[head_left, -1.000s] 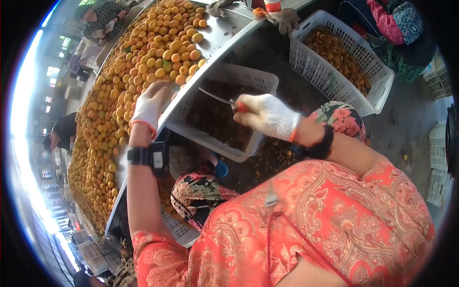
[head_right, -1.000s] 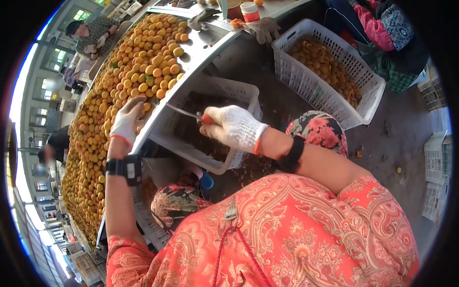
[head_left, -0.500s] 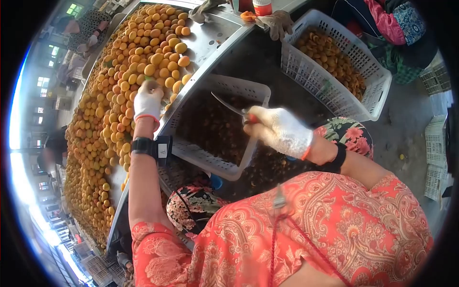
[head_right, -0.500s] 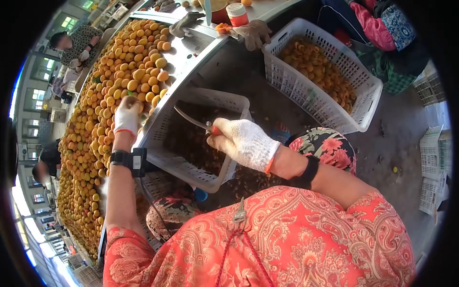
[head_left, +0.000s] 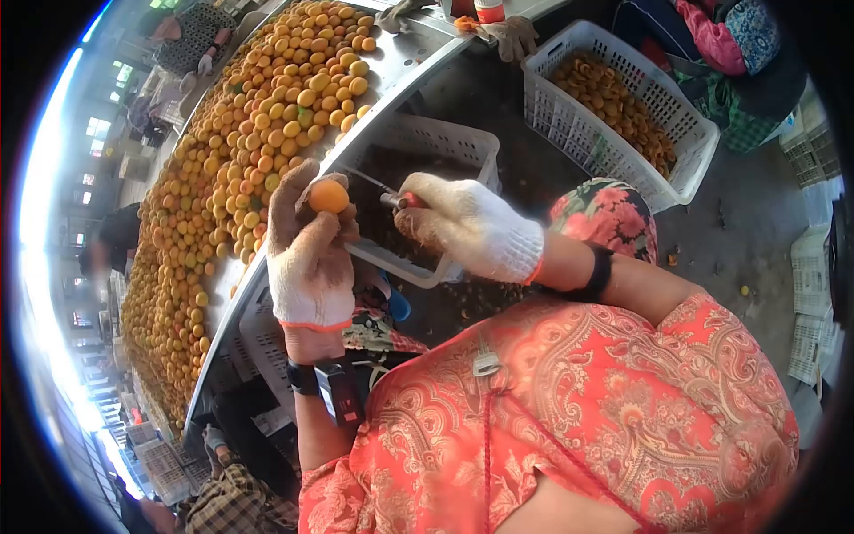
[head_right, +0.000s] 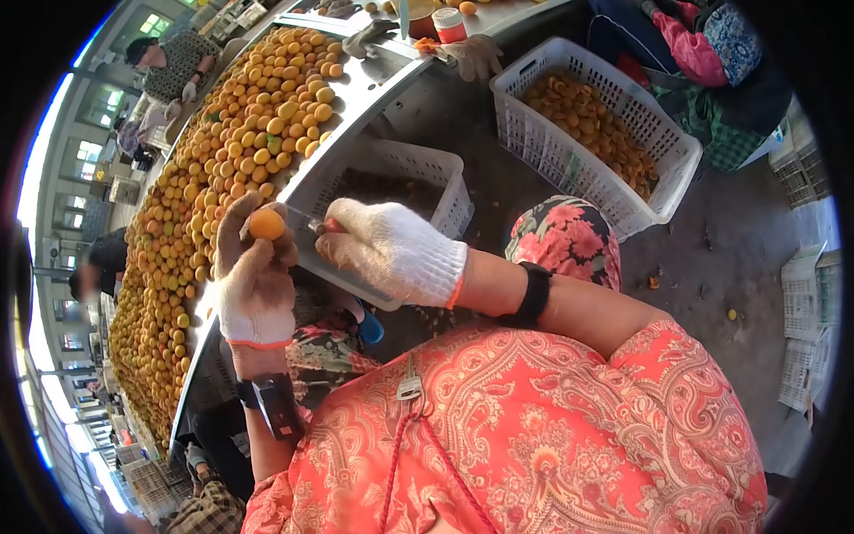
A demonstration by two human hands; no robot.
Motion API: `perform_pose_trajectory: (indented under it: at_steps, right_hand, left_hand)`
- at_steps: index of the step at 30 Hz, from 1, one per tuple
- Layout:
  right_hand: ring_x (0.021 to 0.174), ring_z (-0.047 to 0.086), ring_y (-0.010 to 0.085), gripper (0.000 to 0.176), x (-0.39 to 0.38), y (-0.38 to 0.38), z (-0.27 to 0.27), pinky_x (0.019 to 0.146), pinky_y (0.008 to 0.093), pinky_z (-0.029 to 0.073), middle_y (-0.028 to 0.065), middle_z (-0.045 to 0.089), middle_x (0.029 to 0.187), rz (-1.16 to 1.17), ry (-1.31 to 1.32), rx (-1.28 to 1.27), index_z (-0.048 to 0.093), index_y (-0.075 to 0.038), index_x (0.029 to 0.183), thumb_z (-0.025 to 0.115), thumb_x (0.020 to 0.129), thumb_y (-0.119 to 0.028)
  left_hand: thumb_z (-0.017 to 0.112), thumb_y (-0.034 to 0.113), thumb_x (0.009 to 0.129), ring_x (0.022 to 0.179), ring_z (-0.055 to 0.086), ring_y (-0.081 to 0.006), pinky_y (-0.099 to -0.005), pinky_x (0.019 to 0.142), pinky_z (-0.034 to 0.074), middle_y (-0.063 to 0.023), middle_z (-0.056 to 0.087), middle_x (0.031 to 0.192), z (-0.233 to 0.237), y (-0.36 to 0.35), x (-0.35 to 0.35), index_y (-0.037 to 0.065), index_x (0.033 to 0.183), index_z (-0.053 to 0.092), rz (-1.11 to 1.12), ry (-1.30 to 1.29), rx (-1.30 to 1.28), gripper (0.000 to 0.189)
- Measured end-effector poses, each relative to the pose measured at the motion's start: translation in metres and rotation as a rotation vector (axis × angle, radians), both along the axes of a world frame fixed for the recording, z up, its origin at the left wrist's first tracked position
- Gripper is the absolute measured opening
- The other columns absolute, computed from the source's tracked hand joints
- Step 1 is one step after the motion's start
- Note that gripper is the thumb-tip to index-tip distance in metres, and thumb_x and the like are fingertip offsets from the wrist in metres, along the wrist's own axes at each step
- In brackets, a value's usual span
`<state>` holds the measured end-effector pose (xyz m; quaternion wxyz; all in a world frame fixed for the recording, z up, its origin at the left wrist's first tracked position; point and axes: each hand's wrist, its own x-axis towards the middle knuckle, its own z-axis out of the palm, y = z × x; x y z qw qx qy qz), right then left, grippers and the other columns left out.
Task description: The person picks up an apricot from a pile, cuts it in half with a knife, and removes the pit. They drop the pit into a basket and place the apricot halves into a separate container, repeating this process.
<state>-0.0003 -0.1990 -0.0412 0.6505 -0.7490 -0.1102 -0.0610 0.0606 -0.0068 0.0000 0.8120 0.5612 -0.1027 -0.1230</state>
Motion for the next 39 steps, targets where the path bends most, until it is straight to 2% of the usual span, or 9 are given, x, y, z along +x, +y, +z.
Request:
perform_pose_trajectory:
  at_steps: [5, 7, 8, 20, 22, 29, 31, 34, 39]
  right_hand:
    - [0.078, 0.067, 0.0407, 0.027, -0.016, 0.020, 0.018, 0.064, 0.0435, 0.050, 0.0220, 0.064, 0.077, 0.096, -0.022, -0.068, 0.055, 0.000, 0.096, 0.059, 0.098, -0.027]
    - [0.068, 0.053, 0.0137, 0.023, -0.021, 0.023, 0.024, 0.063, 0.0330, 0.046, 0.0091, 0.054, 0.072, 0.151, 0.083, -0.054, 0.055, -0.003, 0.100, 0.059, 0.099, -0.026]
    - [0.068, 0.053, 0.0137, 0.023, -0.022, 0.025, 0.026, 0.063, 0.0330, 0.046, 0.0091, 0.054, 0.072, 0.152, 0.078, -0.059, 0.055, -0.003, 0.100, 0.059, 0.099, -0.026]
    - [0.072, 0.061, 0.0267, 0.023, -0.031, 0.028, 0.024, 0.067, 0.0375, 0.048, 0.0179, 0.059, 0.077, 0.097, -0.081, -0.207, 0.054, -0.002, 0.099, 0.060, 0.098, -0.024]
    - [0.085, 0.065, 0.0441, 0.028, -0.030, 0.030, 0.021, 0.067, 0.0483, 0.050, 0.0243, 0.065, 0.082, 0.049, -0.150, -0.225, 0.055, -0.002, 0.096, 0.059, 0.097, -0.029]
    - [0.080, 0.065, 0.0429, 0.027, -0.034, 0.033, 0.017, 0.064, 0.0489, 0.050, 0.0222, 0.065, 0.078, -0.037, -0.206, -0.258, 0.055, -0.003, 0.096, 0.061, 0.096, -0.029]
    - [0.080, 0.065, 0.0404, 0.022, -0.037, 0.033, 0.018, 0.065, 0.0419, 0.049, 0.0207, 0.062, 0.081, -0.030, -0.166, -0.267, 0.053, -0.003, 0.100, 0.060, 0.098, -0.023]
    - [0.072, 0.066, 0.0412, 0.025, -0.035, 0.038, 0.009, 0.057, 0.0475, 0.050, 0.0213, 0.064, 0.073, -0.125, -0.279, -0.298, 0.053, -0.004, 0.094, 0.064, 0.094, -0.027]
    - [0.070, 0.065, 0.0417, 0.027, -0.039, 0.042, 0.013, 0.056, 0.0476, 0.049, 0.0215, 0.062, 0.071, -0.144, -0.254, -0.350, 0.052, -0.004, 0.094, 0.064, 0.094, -0.029]
  left_hand:
    - [0.061, -0.005, 0.078, 0.091, 0.060, -0.0176, -0.0270, 0.077, 0.048, -0.0126, 0.060, 0.115, 0.008, 0.017, -0.025, -0.002, 0.130, 0.053, 0.031, -0.085, 0.000, 0.053]
    - [0.061, -0.005, 0.079, 0.091, 0.060, -0.0172, -0.0266, 0.077, 0.048, -0.0121, 0.060, 0.115, 0.012, 0.017, -0.033, -0.003, 0.130, 0.054, 0.053, -0.109, -0.009, 0.051]
    - [0.062, -0.003, 0.079, 0.089, 0.059, -0.0165, -0.0260, 0.076, 0.047, -0.0127, 0.061, 0.113, 0.015, 0.015, -0.038, -0.003, 0.131, 0.052, 0.070, -0.104, 0.009, 0.053]
    - [0.065, -0.005, 0.083, 0.089, 0.059, -0.0123, -0.0233, 0.072, 0.047, -0.0078, 0.062, 0.108, 0.024, 0.015, -0.052, -0.003, 0.123, 0.058, 0.116, -0.077, 0.021, 0.040]
    - [0.064, -0.005, 0.084, 0.088, 0.059, -0.0119, -0.0229, 0.072, 0.047, -0.0076, 0.062, 0.108, 0.024, 0.015, -0.053, -0.002, 0.122, 0.058, 0.113, -0.082, 0.019, 0.039]
    - [0.065, -0.005, 0.083, 0.085, 0.059, -0.0122, -0.0223, 0.069, 0.047, -0.0089, 0.062, 0.106, 0.020, 0.009, -0.056, -0.004, 0.122, 0.058, 0.144, -0.114, -0.036, 0.040]
    - [0.064, -0.005, 0.083, 0.083, 0.059, -0.0123, -0.0224, 0.068, 0.047, -0.0095, 0.062, 0.106, 0.021, 0.007, -0.057, -0.004, 0.122, 0.057, 0.137, -0.126, -0.052, 0.040]
    - [0.063, -0.007, 0.083, 0.082, 0.059, -0.0122, -0.0225, 0.067, 0.046, -0.0104, 0.061, 0.106, 0.023, 0.004, -0.060, -0.005, 0.122, 0.057, 0.152, -0.138, -0.045, 0.040]
    - [0.059, -0.010, 0.084, 0.079, 0.058, -0.0118, -0.0216, 0.064, 0.045, -0.0108, 0.061, 0.106, 0.033, -0.010, -0.071, -0.006, 0.124, 0.055, 0.243, -0.100, -0.133, 0.041]
